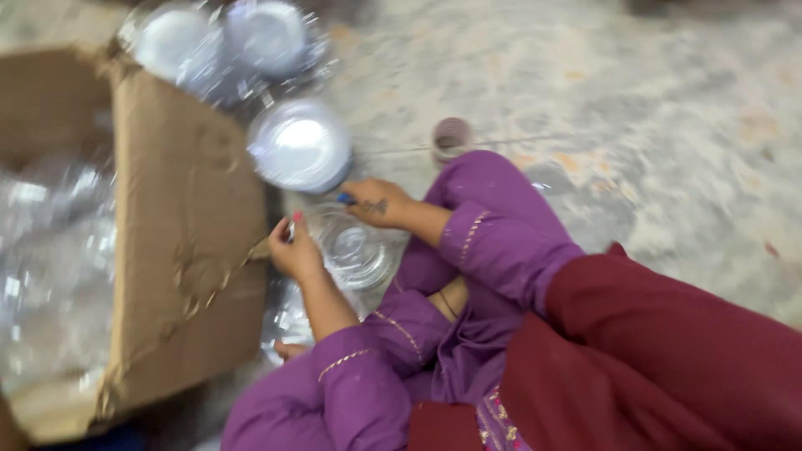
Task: The person sits on the floor and marks clear plastic plates with a blue pen. They pick up plates from a stack, draw on the surface, and place them back down. Cardboard boxes and stacks of plates are visible nearby.
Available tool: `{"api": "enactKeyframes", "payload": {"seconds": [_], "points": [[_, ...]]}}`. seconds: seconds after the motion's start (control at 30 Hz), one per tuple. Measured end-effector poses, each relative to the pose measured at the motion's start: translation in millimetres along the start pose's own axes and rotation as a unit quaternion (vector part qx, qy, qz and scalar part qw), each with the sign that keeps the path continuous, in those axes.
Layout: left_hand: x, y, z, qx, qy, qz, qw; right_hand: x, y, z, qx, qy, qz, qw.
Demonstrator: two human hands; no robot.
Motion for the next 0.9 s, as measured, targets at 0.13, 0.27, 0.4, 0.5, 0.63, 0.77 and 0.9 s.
{"api": "enactKeyframes", "payload": {"seconds": [0.13, 0.27, 0.4, 0.5, 0.63, 0.77, 0.9], "points": [[4.2, 17.2, 5.1, -0.074, -0.004, 0.024, 0.997, 26.3, 39.0, -7.2, 0.030, -0.106, 0.120, 0.987], [0.5, 21.8, 5.8, -0.100, 0.042, -0.008, 0.994, 48.9, 74.5, -8.6, 0.110, -0.267, 0.139, 0.947], [-5.9, 24.5, 10.2, -0.173, 0.090, -0.049, 0.980, 67.9, 87.4, 1.2, 0.171, -0.363, 0.159, 0.902], [-13.3, 33.9, 10.5, -0.199, 0.166, -0.129, 0.957, 73.9, 93.6, 1.0, 0.240, -0.429, 0.152, 0.858], [2.9, 40.9, 2.9, -0.190, 0.209, -0.101, 0.954, 75.8, 103.5, -3.1, 0.295, -0.383, 0.177, 0.857], [19.2, 40.0, -5.6, -0.168, 0.261, -0.073, 0.948, 67.7, 107.1, -12.2, 0.328, -0.369, 0.177, 0.851], [20.0, 42.0, -7.5, -0.162, 0.242, -0.075, 0.954, 70.3, 108.5, -21.1, 0.381, -0.406, 0.187, 0.809]]}}
Point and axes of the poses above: each hand's wrist, its own y-axis away from the middle knuckle, its own z-axis out of the palm, x = y × z, the point moved 8 cm from there along -y, towards the middle knuckle, and after that the axes turned 10 degrees about y, right-handed, at the moved point
